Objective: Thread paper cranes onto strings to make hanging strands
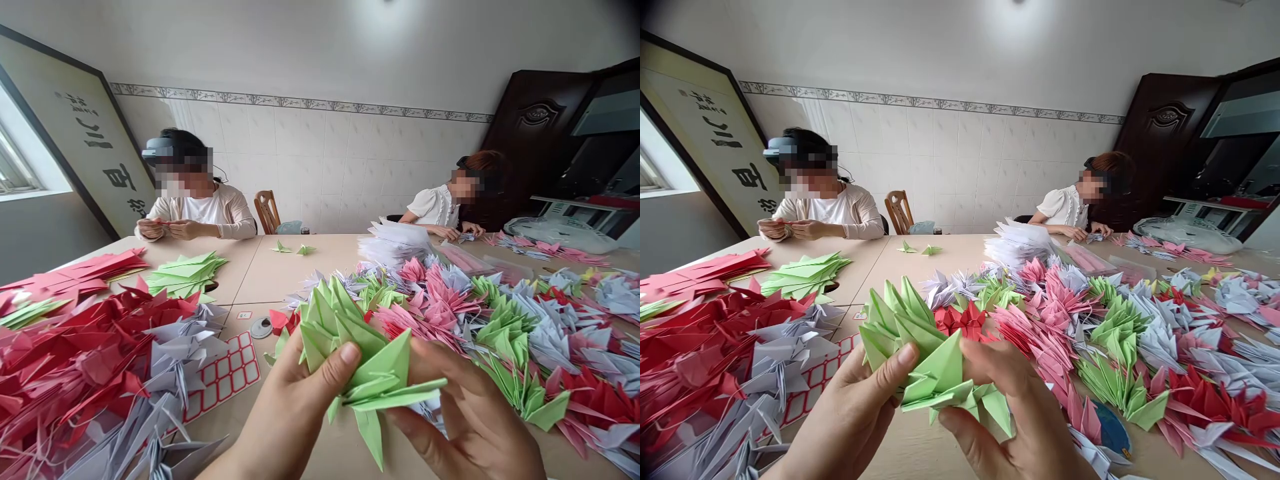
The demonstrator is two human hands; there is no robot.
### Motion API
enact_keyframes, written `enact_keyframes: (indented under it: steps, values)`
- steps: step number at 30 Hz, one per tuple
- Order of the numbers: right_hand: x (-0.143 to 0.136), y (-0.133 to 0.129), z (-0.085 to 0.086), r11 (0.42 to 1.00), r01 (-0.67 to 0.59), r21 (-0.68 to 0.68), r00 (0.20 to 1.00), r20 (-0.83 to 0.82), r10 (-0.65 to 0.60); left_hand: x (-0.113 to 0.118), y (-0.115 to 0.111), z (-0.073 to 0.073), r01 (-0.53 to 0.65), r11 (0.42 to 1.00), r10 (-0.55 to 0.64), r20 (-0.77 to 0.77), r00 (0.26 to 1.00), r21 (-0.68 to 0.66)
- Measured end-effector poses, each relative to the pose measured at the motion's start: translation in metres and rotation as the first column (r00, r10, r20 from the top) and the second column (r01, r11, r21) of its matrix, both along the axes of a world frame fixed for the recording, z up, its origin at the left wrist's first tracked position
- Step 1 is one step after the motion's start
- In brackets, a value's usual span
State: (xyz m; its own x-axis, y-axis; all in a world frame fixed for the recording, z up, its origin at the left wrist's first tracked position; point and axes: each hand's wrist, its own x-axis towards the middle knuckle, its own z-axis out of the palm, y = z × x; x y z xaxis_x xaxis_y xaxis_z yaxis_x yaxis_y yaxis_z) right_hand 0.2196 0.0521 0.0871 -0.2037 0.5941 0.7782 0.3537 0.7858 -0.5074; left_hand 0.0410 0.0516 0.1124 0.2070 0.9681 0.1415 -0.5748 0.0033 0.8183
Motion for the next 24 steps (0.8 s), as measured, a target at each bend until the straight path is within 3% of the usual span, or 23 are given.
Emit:
enact_keyframes:
  steps: [5,10,16,20,24]
  values:
    - [-0.003,-0.001,0.005,0.992,-0.003,-0.127,0.998,-0.065,-0.005,0.002,-0.004,-0.002,-0.077,0.995,0.079,-0.035,0.996,0.061]
    - [-0.001,0.000,0.017,0.998,-0.057,-0.001,0.998,0.018,0.057,0.003,-0.006,0.002,-0.141,0.988,0.144,-0.047,0.989,0.059]
    - [0.000,0.001,0.018,0.995,-0.015,0.098,0.991,0.136,0.001,0.001,-0.006,0.000,-0.088,0.995,0.090,-0.064,0.994,0.044]
    - [-0.004,0.002,0.018,0.991,-0.029,0.134,0.993,0.114,0.014,0.000,-0.004,0.003,-0.139,0.988,0.135,-0.057,0.989,-0.062]
    - [-0.007,0.000,0.016,0.969,-0.155,0.192,0.988,0.033,0.152,0.000,-0.001,0.008,-0.024,0.981,0.039,0.077,0.996,-0.191]
